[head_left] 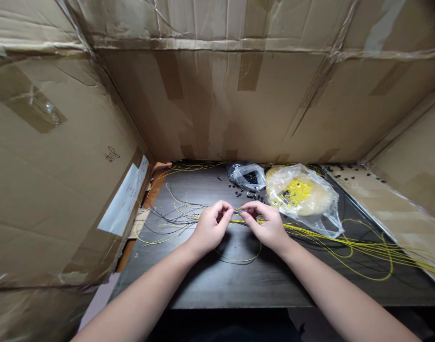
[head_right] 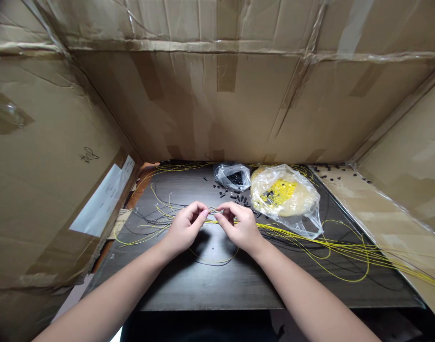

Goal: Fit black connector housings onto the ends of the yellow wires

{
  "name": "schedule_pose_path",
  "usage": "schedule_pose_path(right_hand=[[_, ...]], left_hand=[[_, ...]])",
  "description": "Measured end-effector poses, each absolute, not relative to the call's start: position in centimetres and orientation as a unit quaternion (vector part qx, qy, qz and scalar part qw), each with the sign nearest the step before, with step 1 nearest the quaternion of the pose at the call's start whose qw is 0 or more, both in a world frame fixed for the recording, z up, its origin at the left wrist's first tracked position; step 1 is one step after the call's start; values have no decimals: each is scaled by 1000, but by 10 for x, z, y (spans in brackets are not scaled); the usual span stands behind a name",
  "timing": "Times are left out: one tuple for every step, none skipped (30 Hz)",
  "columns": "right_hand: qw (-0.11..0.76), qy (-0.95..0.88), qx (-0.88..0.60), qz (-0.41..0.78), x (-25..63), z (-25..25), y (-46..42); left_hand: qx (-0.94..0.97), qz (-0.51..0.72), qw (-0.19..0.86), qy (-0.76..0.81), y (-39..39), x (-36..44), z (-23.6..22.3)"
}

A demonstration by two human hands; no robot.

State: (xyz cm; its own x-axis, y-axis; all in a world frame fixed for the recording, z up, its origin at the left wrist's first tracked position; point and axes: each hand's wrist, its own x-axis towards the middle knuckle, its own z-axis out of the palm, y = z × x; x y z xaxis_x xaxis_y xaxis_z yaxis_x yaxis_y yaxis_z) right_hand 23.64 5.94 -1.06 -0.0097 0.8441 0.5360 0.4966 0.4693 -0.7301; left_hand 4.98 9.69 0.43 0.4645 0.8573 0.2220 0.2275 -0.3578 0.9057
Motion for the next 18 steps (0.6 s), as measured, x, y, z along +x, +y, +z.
schedule_pose_path(right_hand=[[509,-687,-490,172,236,-11,59],[509,-684,-494,174,236,-10,60],[509,-682,-495,177,235,-10,60],[507,-683,-494,181,235,-10,60],[506,-685,-491,185,235,-9,60],[505,-687,-487,189,234,-9,61],[505,-688,-483,194,234,-9,61],[506,-688,-481,198,233,-9,61],[508,-687,-479,203,233,-9,61],[509,-684,-478,208,233,-9,61],[511,-682,-477,215,232,-9,61],[512,-680,-476,221,232,-10,61],[514,-678,-475,226,232,-10,61],[515,-676,-474,231,231,-11,61],[517,-673,-474,235,231,-11,61],[518,-671,-474,239,231,-12,61],[519,-668,-475,242,231,-12,61],[518,-667,-476,246,231,-12,61]], left_hand=[[742,364,429,365,97,50,5],[745,363,427,362,96,50,5],[747,362,425,360,96,50,5],[749,361,423,359,96,50,6],[750,361,422,359,95,50,6],[750,361,422,359,95,50,6],[749,363,423,360,95,50,6],[746,365,425,360,95,51,6],[743,366,429,362,95,51,6],[739,366,434,363,95,50,6],[734,366,441,366,95,50,5],[728,365,448,368,95,50,5],[722,366,455,370,95,50,5],[716,368,462,372,96,50,4],[710,372,467,373,96,50,4],[704,376,472,374,97,50,4],[700,380,475,374,97,49,3],[696,383,478,374,97,49,3]])
